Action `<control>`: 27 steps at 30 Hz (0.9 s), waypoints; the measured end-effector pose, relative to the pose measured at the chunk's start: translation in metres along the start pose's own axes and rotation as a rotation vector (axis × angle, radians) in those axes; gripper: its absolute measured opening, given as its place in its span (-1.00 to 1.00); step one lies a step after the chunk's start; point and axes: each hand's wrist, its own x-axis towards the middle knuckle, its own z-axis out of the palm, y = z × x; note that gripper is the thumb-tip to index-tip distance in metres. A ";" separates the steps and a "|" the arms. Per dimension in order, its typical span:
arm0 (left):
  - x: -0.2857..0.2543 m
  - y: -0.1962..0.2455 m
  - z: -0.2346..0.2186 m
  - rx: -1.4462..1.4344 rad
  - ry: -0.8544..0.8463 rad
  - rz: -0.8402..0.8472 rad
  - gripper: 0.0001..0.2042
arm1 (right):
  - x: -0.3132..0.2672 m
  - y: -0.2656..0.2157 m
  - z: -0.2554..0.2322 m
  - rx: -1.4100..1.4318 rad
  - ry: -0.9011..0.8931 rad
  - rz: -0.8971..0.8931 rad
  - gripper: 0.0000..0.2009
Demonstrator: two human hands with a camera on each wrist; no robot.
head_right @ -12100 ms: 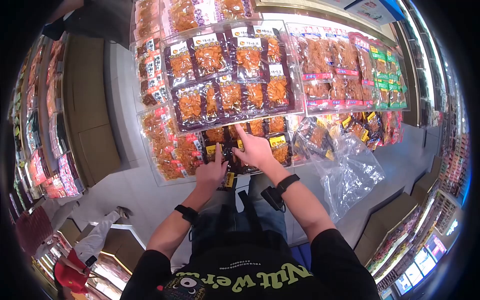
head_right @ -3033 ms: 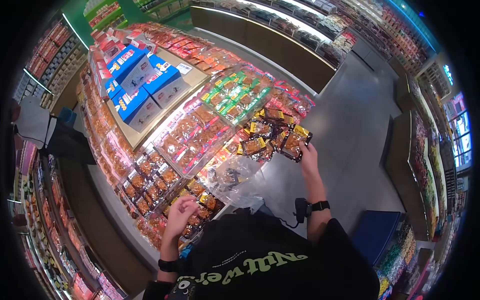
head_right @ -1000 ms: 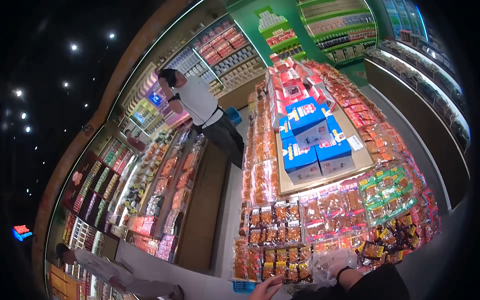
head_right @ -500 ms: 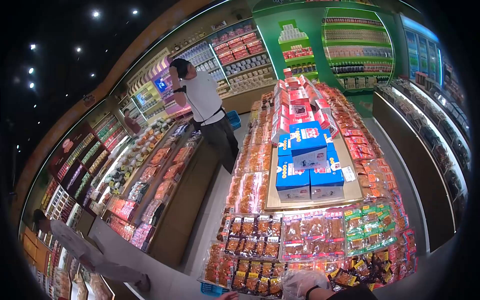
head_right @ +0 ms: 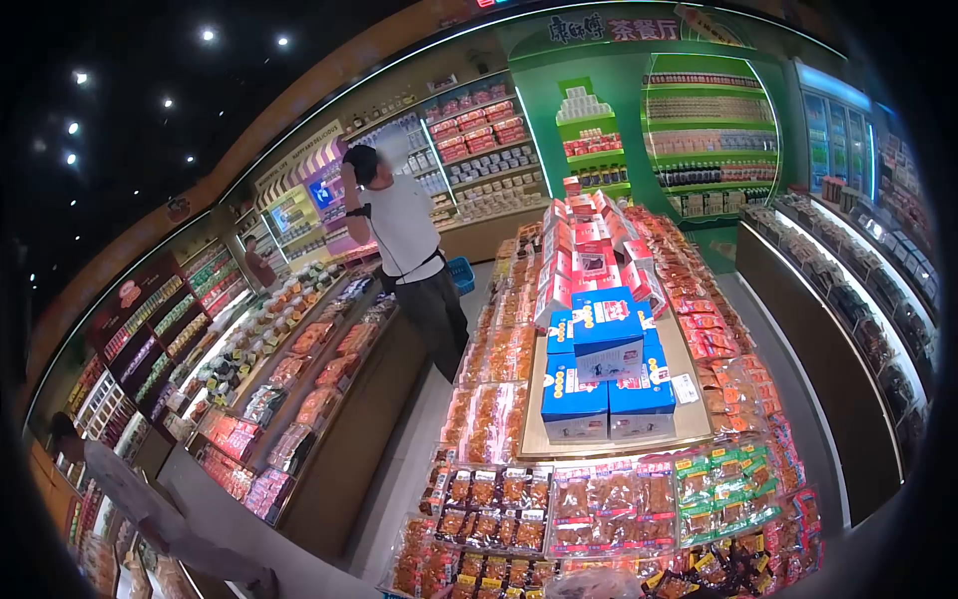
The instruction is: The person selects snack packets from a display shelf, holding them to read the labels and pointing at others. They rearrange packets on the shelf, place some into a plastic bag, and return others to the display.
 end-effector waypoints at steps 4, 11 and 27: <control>0.002 -0.003 -0.001 0.082 0.031 0.003 -0.50 | 0.021 0.013 0.042 -0.012 0.027 -0.007 -0.54; 0.009 -0.027 -0.008 0.171 0.062 0.106 -0.51 | -0.021 0.006 -0.065 0.082 -0.204 -0.157 -0.69; 0.014 -0.006 -0.041 -0.010 0.078 0.042 -0.59 | -0.058 -0.029 -0.200 0.600 0.163 -0.106 -0.65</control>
